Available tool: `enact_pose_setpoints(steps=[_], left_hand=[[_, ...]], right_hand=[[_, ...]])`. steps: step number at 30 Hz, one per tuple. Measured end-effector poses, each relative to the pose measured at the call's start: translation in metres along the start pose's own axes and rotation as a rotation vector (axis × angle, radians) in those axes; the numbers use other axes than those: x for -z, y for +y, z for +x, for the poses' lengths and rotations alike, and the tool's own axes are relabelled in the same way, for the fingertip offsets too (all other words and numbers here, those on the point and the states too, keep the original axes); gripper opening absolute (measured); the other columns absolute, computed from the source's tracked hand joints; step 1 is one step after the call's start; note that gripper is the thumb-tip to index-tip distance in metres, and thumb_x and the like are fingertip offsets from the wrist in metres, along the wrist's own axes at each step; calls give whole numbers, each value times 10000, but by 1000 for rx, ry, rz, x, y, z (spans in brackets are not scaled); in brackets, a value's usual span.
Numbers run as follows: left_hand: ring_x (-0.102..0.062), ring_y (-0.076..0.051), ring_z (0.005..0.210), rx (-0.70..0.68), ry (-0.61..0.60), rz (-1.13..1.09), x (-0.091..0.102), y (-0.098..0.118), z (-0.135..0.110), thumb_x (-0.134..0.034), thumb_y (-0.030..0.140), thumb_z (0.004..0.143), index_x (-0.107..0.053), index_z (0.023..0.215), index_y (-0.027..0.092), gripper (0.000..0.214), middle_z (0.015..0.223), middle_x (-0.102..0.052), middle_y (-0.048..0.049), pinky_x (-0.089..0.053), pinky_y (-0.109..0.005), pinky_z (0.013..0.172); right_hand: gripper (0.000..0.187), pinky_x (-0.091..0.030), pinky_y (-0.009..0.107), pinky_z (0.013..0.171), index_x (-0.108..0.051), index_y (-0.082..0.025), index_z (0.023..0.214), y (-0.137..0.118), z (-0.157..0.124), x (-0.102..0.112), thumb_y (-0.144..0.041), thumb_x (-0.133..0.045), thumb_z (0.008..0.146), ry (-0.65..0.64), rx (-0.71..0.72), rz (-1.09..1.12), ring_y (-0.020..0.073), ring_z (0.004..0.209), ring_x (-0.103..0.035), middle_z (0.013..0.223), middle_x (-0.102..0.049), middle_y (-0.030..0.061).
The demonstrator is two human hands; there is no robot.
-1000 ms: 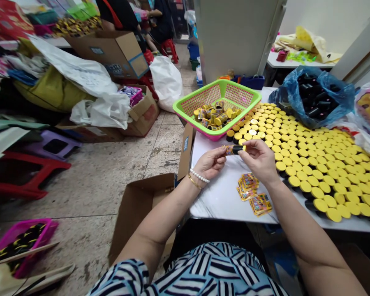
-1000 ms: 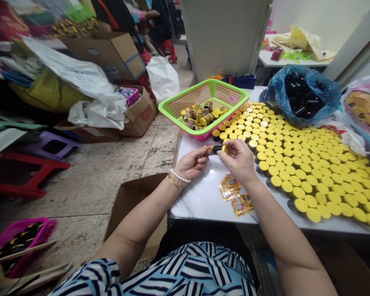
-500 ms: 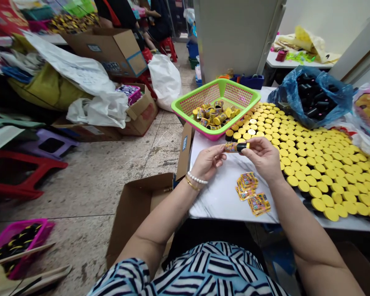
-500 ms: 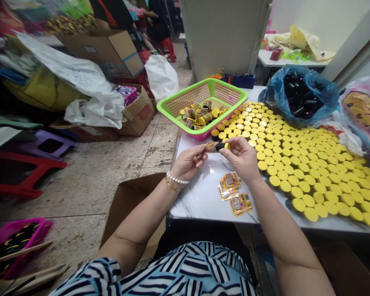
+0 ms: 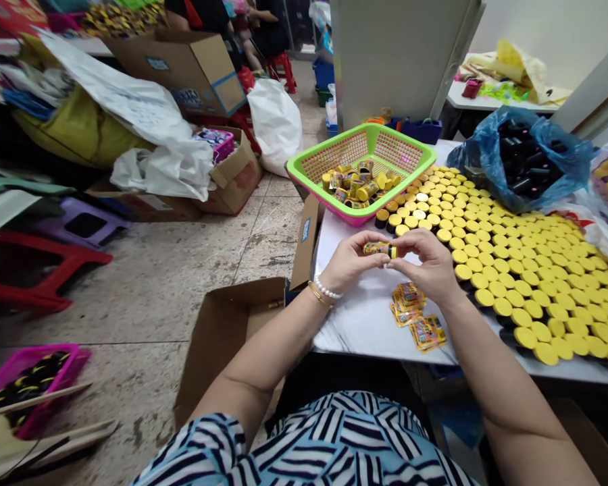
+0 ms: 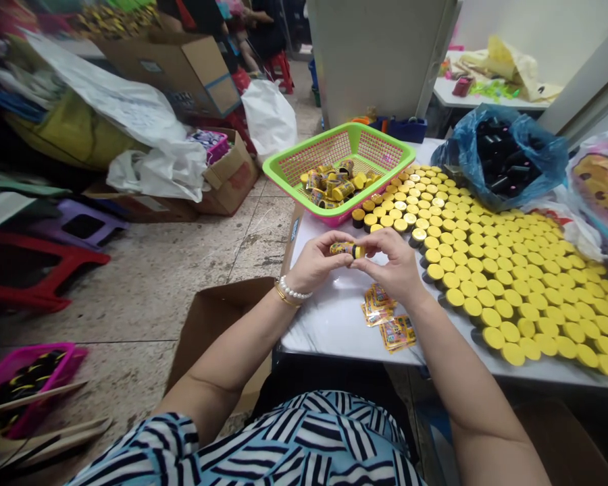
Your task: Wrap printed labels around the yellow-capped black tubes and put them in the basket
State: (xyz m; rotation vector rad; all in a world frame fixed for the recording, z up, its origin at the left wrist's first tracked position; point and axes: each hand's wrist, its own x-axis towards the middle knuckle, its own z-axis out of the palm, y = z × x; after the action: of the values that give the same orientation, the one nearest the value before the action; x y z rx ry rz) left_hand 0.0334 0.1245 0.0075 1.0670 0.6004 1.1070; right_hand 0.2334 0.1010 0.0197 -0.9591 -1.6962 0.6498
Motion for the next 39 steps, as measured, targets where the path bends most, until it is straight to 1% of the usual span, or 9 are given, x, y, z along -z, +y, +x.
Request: enact_pose_setpoints(steps=[7, 12, 15, 19, 23, 29, 34, 36, 39], left_hand=[[-679, -133, 738, 8, 17, -57, -1, 3, 0, -942, 291, 700, -775, 1024, 155, 389, 961, -750, -66, -544, -249, 672], [-704, -153, 726, 162, 41, -175, 2, 4, 1, -903, 418, 753, -749, 1184, 156, 528, 943, -758, -83, -540, -256, 648], [-657, -113, 633, 158, 78, -143, 2, 0, 1, -925, 356, 727, -766, 1078, 149, 437, 882, -749, -56, -511, -236, 610], [-651, -103, 701, 19, 64, -39, -2, -2, -1, -931, 247, 719, -785, 1023, 151, 351, 927, -754, -55, -510, -222, 663], [-698, -147, 835, 42, 47, -51, -1, 2, 0, -947, 175, 671, -802, 988, 148, 350, 983, -761, -71, -553, -263, 825], [-701, -186, 996, -79, -18, 187, 2, 11, 0, -938, 233, 690, -812, 906, 161, 260, 1034, -753, -101, -541, -273, 931], [-657, -129, 666, 15, 39, 54, 3, -4, -3, -917, 500, 713, -643, 1369, 218, 765, 955, -703, -69, -492, -239, 599], [-522, -85, 488, 95, 108, 62, 7, -11, 0, -805, 680, 763, -673, 1216, 160, 702, 766, -659, -34, -382, -225, 480], [-451, -78, 461, 79, 99, 138, 9, -15, 1, -820, 701, 729, -674, 961, 144, 621, 618, -580, 8, -330, -225, 467]], right_hand=[[346, -627, 371, 831, -727, -278, 1184, -2, 0, 0, -336, -811, 853, -11, 51, -87, 171, 878, -684, 1084, -678, 46], [229, -617, 385, 852, -743, -277, 1109, -3, 1, 2, -294, -763, 882, 4, 118, -239, 167, 866, -678, 1103, -691, 44], [227, -624, 395, 849, -750, -275, 1092, -1, 0, 1, -313, -776, 870, -12, 107, -250, 178, 865, -687, 1099, -717, 51], [276, -641, 390, 817, -759, -253, 1032, 3, -4, -8, -361, -855, 797, 53, -68, -32, 187, 829, -724, 979, -757, 40], [331, -652, 351, 719, -745, -200, 943, 7, -4, -17, -431, -891, 755, 46, -387, 337, 165, 694, -731, 826, -773, 27], [417, -676, 379, 745, -760, -163, 942, 2, -2, -20, -483, -904, 717, 7, -527, 413, 182, 687, -748, 800, -781, 45], [362, -676, 455, 792, -741, -237, 1024, 8, -7, -13, -447, -873, 761, 81, -344, 210, 263, 796, -767, 907, -786, 77], [327, -662, 502, 859, -748, -279, 1055, 12, -8, -12, -401, -861, 773, 98, -155, 61, 287, 861, -761, 1005, -774, 85], [282, -655, 529, 874, -761, -310, 1047, 13, -11, -13, -381, -842, 786, 46, -37, -15, 308, 893, -754, 1042, -759, 83]])
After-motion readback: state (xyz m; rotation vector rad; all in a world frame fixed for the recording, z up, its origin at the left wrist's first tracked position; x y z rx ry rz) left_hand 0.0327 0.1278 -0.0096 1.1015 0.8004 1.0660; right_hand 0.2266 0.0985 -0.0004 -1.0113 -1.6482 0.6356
